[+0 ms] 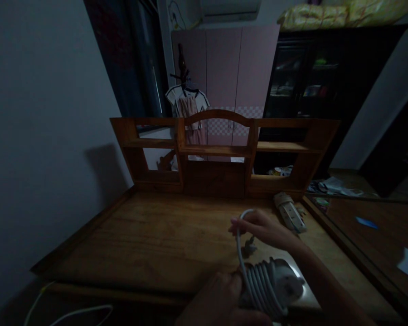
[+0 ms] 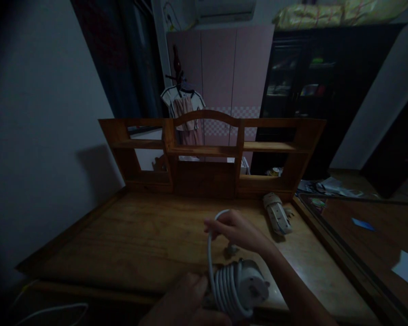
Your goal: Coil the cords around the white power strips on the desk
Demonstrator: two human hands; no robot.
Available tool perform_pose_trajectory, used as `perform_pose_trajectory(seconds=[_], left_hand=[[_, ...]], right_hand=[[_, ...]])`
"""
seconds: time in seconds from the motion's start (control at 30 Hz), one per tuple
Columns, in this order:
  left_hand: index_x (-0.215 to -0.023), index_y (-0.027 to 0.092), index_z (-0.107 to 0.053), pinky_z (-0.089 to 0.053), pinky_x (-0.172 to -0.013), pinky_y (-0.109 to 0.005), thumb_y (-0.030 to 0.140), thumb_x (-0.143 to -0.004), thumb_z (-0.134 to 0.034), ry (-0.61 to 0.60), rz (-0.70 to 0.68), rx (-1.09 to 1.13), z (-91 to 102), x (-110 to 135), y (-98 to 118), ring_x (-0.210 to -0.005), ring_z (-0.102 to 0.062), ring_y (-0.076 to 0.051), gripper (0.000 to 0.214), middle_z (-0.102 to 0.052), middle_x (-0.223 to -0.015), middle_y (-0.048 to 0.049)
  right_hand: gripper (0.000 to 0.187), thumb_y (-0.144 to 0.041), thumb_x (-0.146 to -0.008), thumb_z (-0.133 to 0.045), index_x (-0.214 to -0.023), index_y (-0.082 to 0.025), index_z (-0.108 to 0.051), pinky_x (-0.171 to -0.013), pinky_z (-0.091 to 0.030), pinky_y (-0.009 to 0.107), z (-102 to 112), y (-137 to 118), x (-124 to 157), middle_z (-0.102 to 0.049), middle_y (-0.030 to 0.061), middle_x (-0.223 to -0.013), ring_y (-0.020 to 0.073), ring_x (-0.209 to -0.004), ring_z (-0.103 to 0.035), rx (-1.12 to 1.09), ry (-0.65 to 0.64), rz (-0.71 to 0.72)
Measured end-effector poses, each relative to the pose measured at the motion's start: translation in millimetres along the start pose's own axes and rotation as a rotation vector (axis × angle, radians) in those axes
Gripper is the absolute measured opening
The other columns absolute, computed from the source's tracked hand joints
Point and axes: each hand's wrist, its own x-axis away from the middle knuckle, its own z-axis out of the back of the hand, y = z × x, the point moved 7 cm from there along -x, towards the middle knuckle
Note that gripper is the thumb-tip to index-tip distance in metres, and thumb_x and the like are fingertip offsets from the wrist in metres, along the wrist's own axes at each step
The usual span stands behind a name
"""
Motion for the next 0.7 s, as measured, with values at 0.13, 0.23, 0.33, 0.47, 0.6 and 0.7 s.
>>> perform_pose_trajectory(seconds=[0.13,0.23,0.33,0.47,0.6,0.7], left_hand=[[-0.106,0.019,-0.066,-0.045,-0.067,-0.026,0.051,-0.066,-0.071,-0.020,0.018,0.071,0.5,0,-2,-0.084,-0.063,-0.024,0.052,-0.070,-0.095,-0.0061],[-0.108,0.018,-0.065,-0.046,-0.070,-0.026,0.050,-0.069,-0.068,-0.014,0.025,0.125,-0.1,-1,-4,-0.085,-0.062,-0.023,0.051,-0.070,-0.095,-0.0045],[-0.111,0.017,-0.063,-0.046,-0.079,-0.028,0.049,-0.069,-0.070,0.007,0.004,0.314,-2.8,-3,-8,-0.093,-0.061,-0.024,0.053,-0.069,-0.099,-0.0045],[-0.114,0.014,-0.059,-0.048,-0.078,-0.032,0.063,-0.067,-0.064,0.031,0.051,0.629,-7.5,-5,-24,-0.097,-0.061,-0.028,0.068,-0.068,-0.104,-0.0097],[-0.118,0.011,-0.054,-0.050,-0.070,-0.033,0.074,-0.066,-0.056,0.139,0.120,0.685,-4.5,-4,-42,-0.092,-0.063,-0.030,0.082,-0.069,-0.096,-0.0143],[-0.117,0.011,-0.056,-0.050,-0.077,-0.036,0.076,-0.066,-0.054,0.154,0.056,0.705,-4.8,-5,-44,-0.096,-0.062,-0.031,0.083,-0.068,-0.101,-0.0157]], right_hand=[[0.051,-0.053,-0.089,-0.048,-0.057,-0.015,-0.059,-0.050,-0.039,0.022,29,18,-6,-0.053,-0.0006,-0.050,0.0111,-0.048,-0.052,0.079,0.350,0.005],[0.030,-0.046,-0.083,-0.061,-0.087,-0.017,-0.065,-0.076,-0.046,0.027,32,2,-3,-0.065,0.0051,-0.089,0.0179,-0.084,-0.060,0.127,0.433,0.222],[0.027,-0.041,-0.088,-0.055,-0.106,-0.023,-0.064,-0.097,-0.040,0.035,4,-4,-8,-0.058,0.0060,-0.120,0.0200,-0.111,-0.054,0.091,0.101,0.312],[0.037,-0.043,-0.085,-0.059,-0.117,-0.024,-0.058,-0.098,-0.041,0.038,-13,15,-16,-0.057,0.0070,-0.118,0.0205,-0.112,-0.053,0.145,0.058,0.263],[0.052,-0.039,-0.088,-0.054,-0.137,-0.026,-0.041,-0.106,-0.033,0.042,-22,19,-26,-0.045,0.0086,-0.137,0.0213,-0.127,-0.039,0.202,0.123,0.354],[0.048,-0.040,-0.088,-0.051,-0.134,-0.027,-0.046,-0.107,-0.032,0.043,-41,15,-32,-0.045,0.0055,-0.139,0.0225,-0.130,-0.038,0.231,0.054,0.380]])
